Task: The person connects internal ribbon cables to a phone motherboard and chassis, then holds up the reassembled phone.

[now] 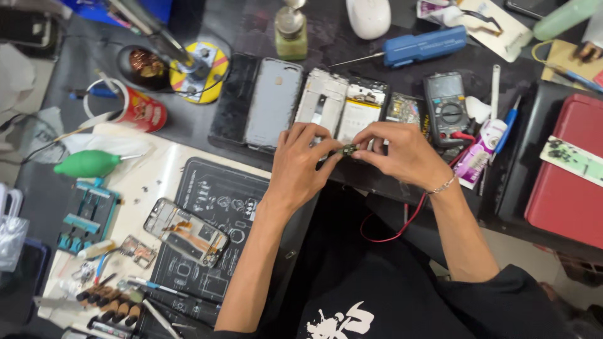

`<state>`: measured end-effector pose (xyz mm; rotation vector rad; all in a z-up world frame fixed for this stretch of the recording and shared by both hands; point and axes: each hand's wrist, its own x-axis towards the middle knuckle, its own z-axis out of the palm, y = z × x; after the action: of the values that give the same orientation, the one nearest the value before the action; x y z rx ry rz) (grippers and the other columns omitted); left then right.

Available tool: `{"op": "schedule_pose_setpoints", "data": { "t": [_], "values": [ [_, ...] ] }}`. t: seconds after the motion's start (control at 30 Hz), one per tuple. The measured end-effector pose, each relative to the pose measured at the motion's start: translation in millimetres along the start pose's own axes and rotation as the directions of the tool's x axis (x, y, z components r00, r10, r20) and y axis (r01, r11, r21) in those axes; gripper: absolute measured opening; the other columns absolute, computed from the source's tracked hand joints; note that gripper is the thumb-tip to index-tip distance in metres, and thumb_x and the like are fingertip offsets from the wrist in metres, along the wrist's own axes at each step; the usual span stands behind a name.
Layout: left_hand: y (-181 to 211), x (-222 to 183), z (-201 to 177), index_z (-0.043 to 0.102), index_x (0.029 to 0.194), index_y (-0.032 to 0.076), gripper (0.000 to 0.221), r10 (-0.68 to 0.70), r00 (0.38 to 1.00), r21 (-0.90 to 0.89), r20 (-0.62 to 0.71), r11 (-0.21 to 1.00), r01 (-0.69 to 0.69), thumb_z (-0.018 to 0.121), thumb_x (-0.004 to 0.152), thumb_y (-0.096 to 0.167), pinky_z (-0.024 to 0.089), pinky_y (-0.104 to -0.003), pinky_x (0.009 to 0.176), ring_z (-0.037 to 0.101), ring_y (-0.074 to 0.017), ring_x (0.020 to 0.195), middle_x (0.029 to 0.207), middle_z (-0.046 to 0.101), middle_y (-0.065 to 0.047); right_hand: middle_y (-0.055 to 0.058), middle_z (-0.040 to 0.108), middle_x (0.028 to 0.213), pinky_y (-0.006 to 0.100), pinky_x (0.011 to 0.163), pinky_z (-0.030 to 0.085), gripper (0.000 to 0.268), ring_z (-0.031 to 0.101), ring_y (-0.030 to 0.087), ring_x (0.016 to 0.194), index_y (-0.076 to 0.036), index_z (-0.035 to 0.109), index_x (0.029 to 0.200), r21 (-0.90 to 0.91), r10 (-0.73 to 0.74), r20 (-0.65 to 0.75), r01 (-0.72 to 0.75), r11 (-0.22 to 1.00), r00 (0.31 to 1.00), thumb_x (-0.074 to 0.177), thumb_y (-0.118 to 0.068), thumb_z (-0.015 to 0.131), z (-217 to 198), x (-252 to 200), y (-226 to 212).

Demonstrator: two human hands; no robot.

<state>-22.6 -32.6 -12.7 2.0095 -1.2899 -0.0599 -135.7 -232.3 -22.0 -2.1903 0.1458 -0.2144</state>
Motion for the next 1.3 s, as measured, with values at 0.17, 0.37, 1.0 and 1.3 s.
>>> {"op": "schedule_pose_setpoints", "data": {
  "t": [0.17, 0.37, 1.0, 1.3],
  "values": [
    [2.0, 5.0, 10.1, 0.076, 0.101, 0.012, 0.018, 0.024, 0.999, 0.046, 0.025, 0.999, -0.026, 0.08, 0.084, 0.014, 0.039, -0.045, 0.099, 0.054, -0.0261, 0.117, 0.112, 0.061, -0.002, 0.005, 0.066, 0.076, 0.029, 0.055, 0.047, 0.028, 0.056, 0.012, 0.058, -0.007, 0.077, 0.106, -0.003, 0.025, -0.005, -0.025, 1.0, 1.0, 0.079, -0.01, 0.084, -1.4, -6.6, 11.7],
    [-0.9, 8.7, 15.4, 0.077, 0.098, 0.012, 0.015, 0.003, 0.997, 0.101, 0.08, 0.995, -0.011, 0.08, 0.083, 0.016, 0.035, -0.049, 0.104, 0.049, -0.0279, 0.124, 0.121, 0.059, -0.003, 0.002, 0.067, 0.089, 0.026, 0.056, 0.047, 0.035, 0.051, 0.011, 0.06, -0.008, 0.075, 0.108, -0.033, -0.017, -0.055, 0.015, 0.999, 0.998, 0.075, -0.013, 0.087, -5.9, -13.5, 14.6],
    [0.3, 14.8, 18.7, 0.077, 0.098, 0.01, 0.018, 0.011, 0.994, 0.147, 0.104, 0.989, -0.026, 0.081, 0.081, 0.017, 0.033, -0.052, 0.107, 0.049, -0.0286, 0.125, 0.121, 0.059, -0.004, 0.002, 0.068, 0.087, 0.029, 0.065, 0.056, 0.028, 0.071, 0.016, 0.075, -0.009, 0.073, 0.099, -0.184, -0.192, -0.11, 0.17, 0.968, 0.975, 0.075, -0.014, 0.087, 6.3, -7.1, 27.2],
    [5.2, 19.4, 18.1, 0.077, 0.097, 0.008, 0.018, 0.017, 0.995, 0.169, 0.099, 0.985, -0.034, 0.08, 0.08, 0.013, 0.033, -0.051, 0.108, 0.049, -0.0302, 0.125, 0.12, 0.06, -0.006, -0.001, 0.069, 0.085, 0.029, 0.056, 0.051, 0.026, 0.061, 0.014, 0.06, -0.012, 0.075, 0.095, -0.138, -0.091, -0.096, 0.077, 0.987, 0.991, 0.074, -0.02, 0.088, 6.9, -5.6, 34.9]
  ]
}}
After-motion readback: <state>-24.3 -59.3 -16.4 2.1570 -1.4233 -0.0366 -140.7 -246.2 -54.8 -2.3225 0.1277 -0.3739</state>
